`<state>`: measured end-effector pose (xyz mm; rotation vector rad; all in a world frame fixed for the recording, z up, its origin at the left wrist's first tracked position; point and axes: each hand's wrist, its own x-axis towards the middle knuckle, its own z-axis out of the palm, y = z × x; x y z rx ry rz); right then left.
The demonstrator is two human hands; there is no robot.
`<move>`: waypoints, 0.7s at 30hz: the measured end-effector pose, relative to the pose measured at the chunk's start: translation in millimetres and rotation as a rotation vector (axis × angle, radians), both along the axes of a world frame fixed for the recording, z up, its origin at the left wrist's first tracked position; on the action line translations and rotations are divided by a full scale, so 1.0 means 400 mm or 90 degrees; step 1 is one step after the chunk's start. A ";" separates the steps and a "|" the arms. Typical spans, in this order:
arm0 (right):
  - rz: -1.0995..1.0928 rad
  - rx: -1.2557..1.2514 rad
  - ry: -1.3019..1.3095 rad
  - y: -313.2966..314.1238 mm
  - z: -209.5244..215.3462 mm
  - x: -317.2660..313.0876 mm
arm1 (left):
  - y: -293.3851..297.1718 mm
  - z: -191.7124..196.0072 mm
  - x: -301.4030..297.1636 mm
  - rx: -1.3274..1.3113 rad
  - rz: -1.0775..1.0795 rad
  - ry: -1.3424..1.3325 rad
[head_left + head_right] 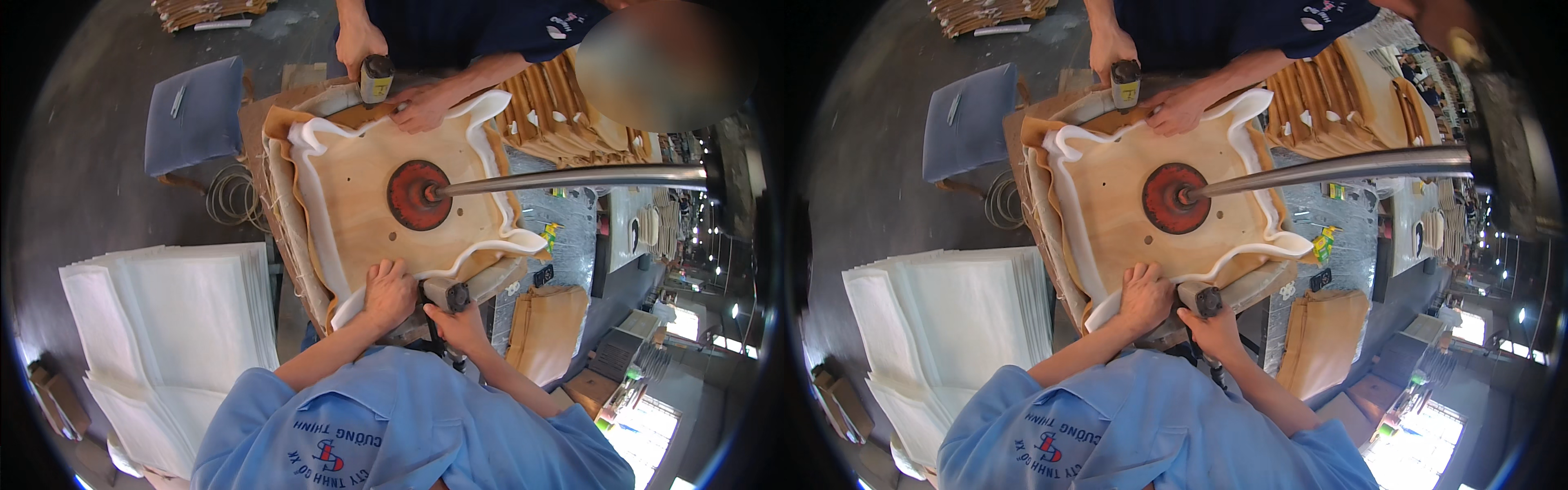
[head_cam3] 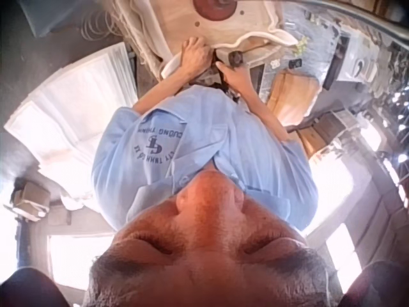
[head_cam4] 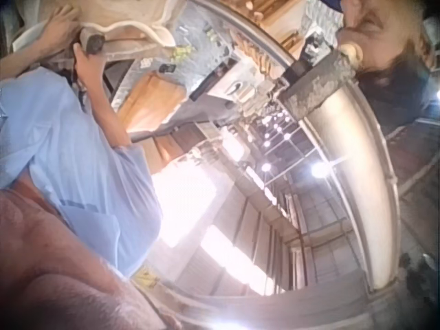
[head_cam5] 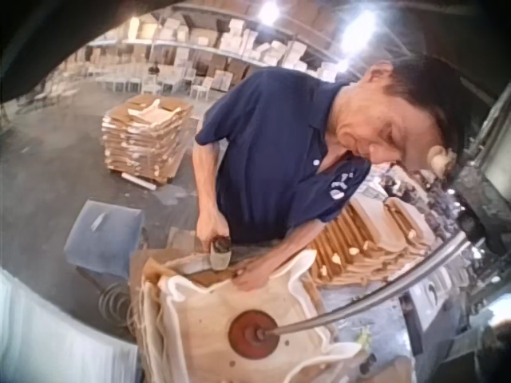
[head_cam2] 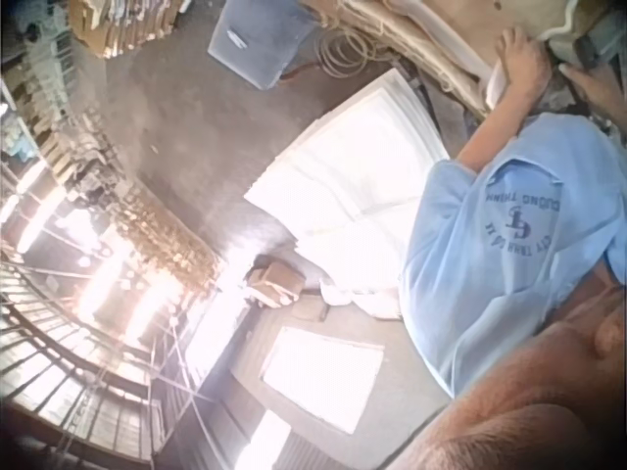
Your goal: The person uses a pneumatic staple gun to attach a white fabric cover to a wooden chair seat frame. A coworker applies glue to the frame edges. The person repeatedly staples the fabric, flips the seat, and adds a brown paper layer before continuing to staple.
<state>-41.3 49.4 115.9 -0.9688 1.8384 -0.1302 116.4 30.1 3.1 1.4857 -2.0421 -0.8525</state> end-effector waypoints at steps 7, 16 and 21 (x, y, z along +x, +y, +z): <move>0.095 -0.215 0.118 0.023 -0.068 -0.015 | -0.011 0.024 -0.007 0.023 -0.020 -0.012; -0.267 -0.249 -0.281 0.137 -0.044 -0.201 | -0.071 0.105 -0.138 0.037 -0.068 0.122; -0.191 -0.277 -0.252 0.086 -0.060 -0.333 | -0.108 0.058 -0.247 -0.044 -0.046 -0.011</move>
